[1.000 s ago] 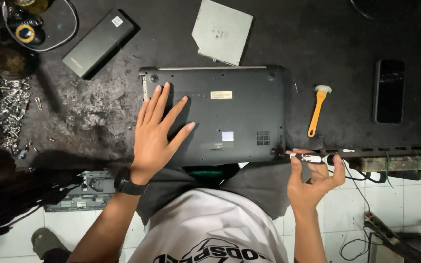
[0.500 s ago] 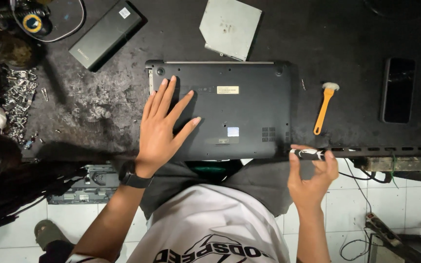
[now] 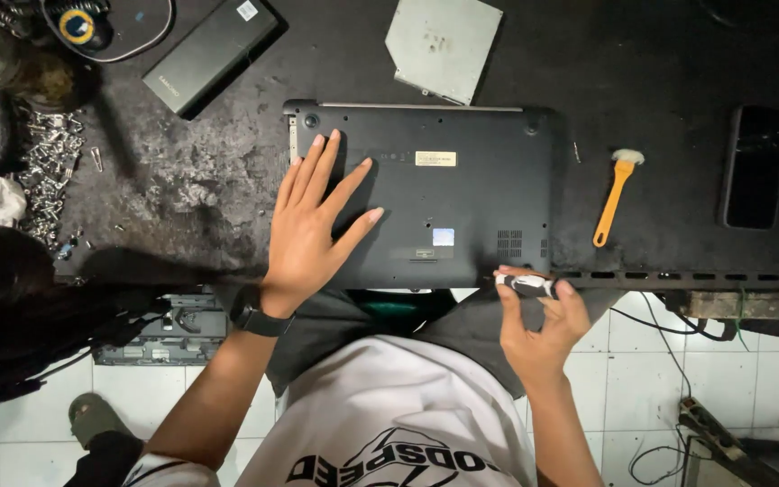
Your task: Removing the back cover of a laptop by unscrewing fasteners and prying the panel off.
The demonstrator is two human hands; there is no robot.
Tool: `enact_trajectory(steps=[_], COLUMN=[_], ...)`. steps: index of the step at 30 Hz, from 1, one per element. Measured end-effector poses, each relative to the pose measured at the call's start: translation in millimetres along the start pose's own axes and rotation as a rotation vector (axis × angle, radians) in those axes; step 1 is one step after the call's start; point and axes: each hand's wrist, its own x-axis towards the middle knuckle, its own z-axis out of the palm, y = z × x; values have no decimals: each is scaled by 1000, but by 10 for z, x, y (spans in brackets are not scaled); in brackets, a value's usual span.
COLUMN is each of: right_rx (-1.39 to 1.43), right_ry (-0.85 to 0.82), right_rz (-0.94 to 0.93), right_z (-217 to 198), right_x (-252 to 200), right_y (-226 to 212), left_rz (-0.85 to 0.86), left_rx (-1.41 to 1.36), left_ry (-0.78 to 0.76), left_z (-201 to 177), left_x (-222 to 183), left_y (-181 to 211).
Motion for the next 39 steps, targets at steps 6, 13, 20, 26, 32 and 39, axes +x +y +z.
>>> enact_trajectory(steps=[6,13,20,26,32,39], right_rx=[-195,-199,-51,25,133,260], right_ry=[-87,-148,-150,-57,-45,-151], right_rz=[-50,-68,32,-6,30,21], right_z=[19,4,2,117,680,872], right_x=[171,231,268,187,105,99], right_y=[-197,-166,-186,-271,-408,-311], left_rz=[9,9,18,19,29,36], left_rx=[3,-9,6,9,23,9], left_ry=[2,1,1,18,44,57], left_z=[-23,-29,-23,-13,11,41], left_x=[3,-2,4,-4,-27,-48], left_y=[20,18,14,1,-7,-46])
